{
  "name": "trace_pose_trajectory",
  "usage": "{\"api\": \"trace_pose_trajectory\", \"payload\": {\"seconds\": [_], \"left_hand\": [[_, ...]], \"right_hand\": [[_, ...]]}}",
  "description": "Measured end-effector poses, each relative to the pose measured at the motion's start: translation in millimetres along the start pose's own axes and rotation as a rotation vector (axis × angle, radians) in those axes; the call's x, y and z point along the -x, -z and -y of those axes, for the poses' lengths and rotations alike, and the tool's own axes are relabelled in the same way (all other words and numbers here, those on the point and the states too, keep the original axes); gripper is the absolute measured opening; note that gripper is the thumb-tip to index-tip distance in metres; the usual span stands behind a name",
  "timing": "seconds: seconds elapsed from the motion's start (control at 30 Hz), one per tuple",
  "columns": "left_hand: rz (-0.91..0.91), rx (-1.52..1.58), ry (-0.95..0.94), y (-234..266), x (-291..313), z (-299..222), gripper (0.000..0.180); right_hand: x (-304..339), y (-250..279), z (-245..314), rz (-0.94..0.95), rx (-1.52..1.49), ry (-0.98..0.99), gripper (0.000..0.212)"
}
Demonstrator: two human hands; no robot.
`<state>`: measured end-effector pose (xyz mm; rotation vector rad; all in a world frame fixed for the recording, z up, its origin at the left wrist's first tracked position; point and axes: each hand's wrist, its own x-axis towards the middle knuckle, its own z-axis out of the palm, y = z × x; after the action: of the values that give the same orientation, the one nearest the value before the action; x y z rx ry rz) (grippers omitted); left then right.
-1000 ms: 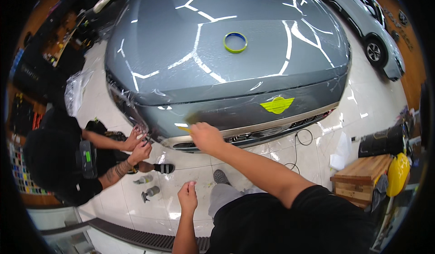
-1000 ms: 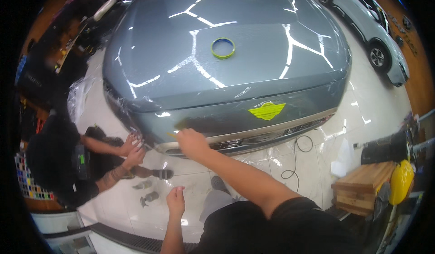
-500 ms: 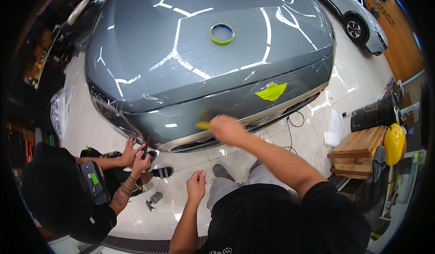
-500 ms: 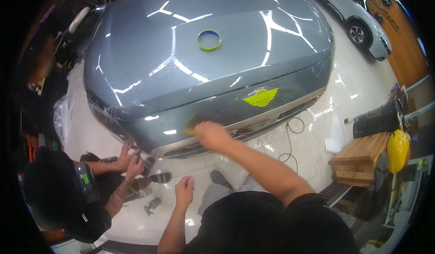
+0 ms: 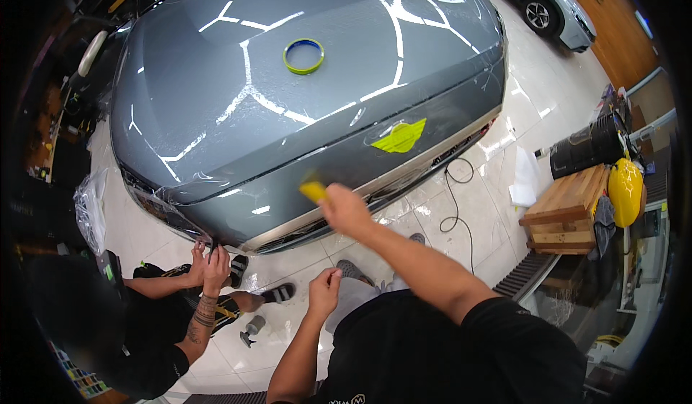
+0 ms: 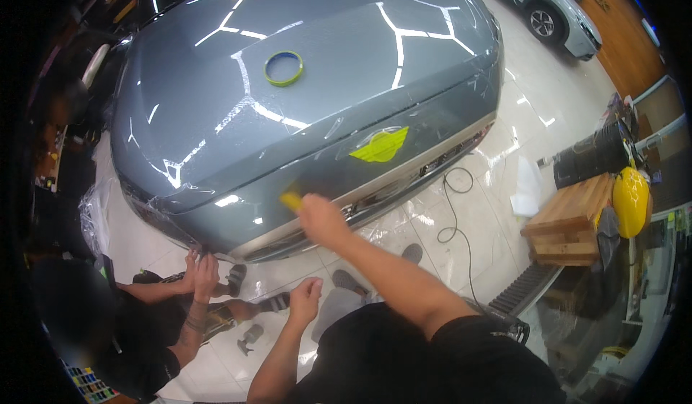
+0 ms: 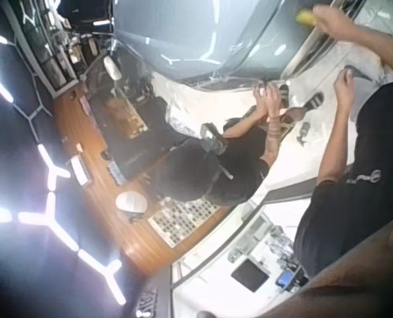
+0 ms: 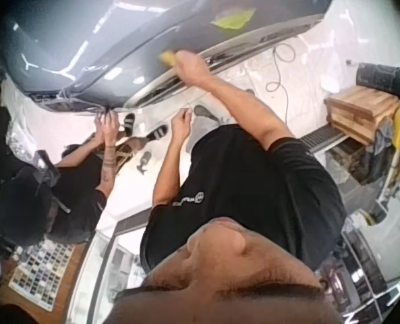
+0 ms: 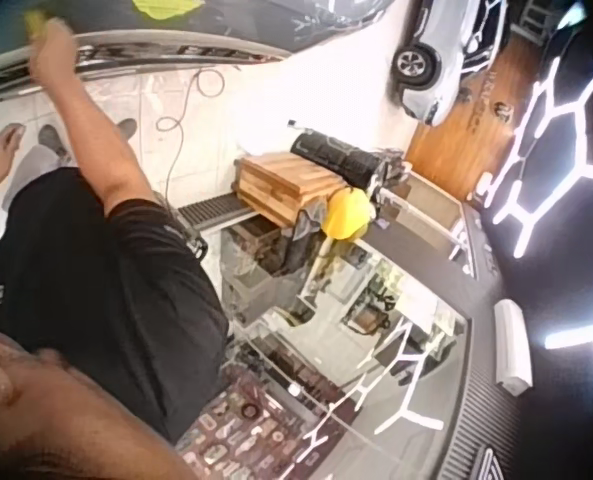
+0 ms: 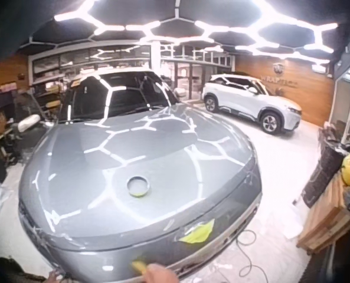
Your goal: The person uses a metal squeegee to smooth a protective film onto the front bumper of a gray car, working around a yellow logo. They then use a yellow squeegee to press the film firmly into the contours of the bumper and trim the edges.
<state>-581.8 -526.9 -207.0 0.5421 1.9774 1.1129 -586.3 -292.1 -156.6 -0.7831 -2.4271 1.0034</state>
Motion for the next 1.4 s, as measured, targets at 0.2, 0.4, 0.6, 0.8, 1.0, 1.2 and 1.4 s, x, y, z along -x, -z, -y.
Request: {"api": "trace_pose_trajectory", "payload": {"seconds": [0.2, 0.4, 0.6, 0.8, 1.0, 1.2, 1.4], "left_hand": [[-0.109, 0.053, -0.023, -21, -7, -7, 0.036], [-0.181, 0.608, -0.017, -114, -66, -80, 0.051], [-0.171, 0.64, 0.153, -209, -101, -110, 0.058], [-0.448, 0.886, 0.136, -261, -131, -141, 0.048], [-0.636, 1.334, 0.262, -235, -167, -171, 0.042], [-0.71, 1.547, 0.407, -237, -175, -192, 0.076], [-0.708, 1.601, 0.236, -242, -173, -171, 0.082]], "right_hand": [[28, 136, -125, -0.325, -0.073, -0.273, 0.03], [128, 129, -76, 0.499, -1.155, -0.715, 0.042], [126, 166, -116, 0.625, -1.31, -0.633, 0.044], [115, 269, -231, 0.668, -0.795, -0.498, 0.042], [106, 341, -287, 0.688, -0.242, -0.291, 0.029], [115, 324, -319, 0.538, -0.711, -0.47, 0.026], [76, 269, -313, 0.367, -1.021, -0.891, 0.049]]}}
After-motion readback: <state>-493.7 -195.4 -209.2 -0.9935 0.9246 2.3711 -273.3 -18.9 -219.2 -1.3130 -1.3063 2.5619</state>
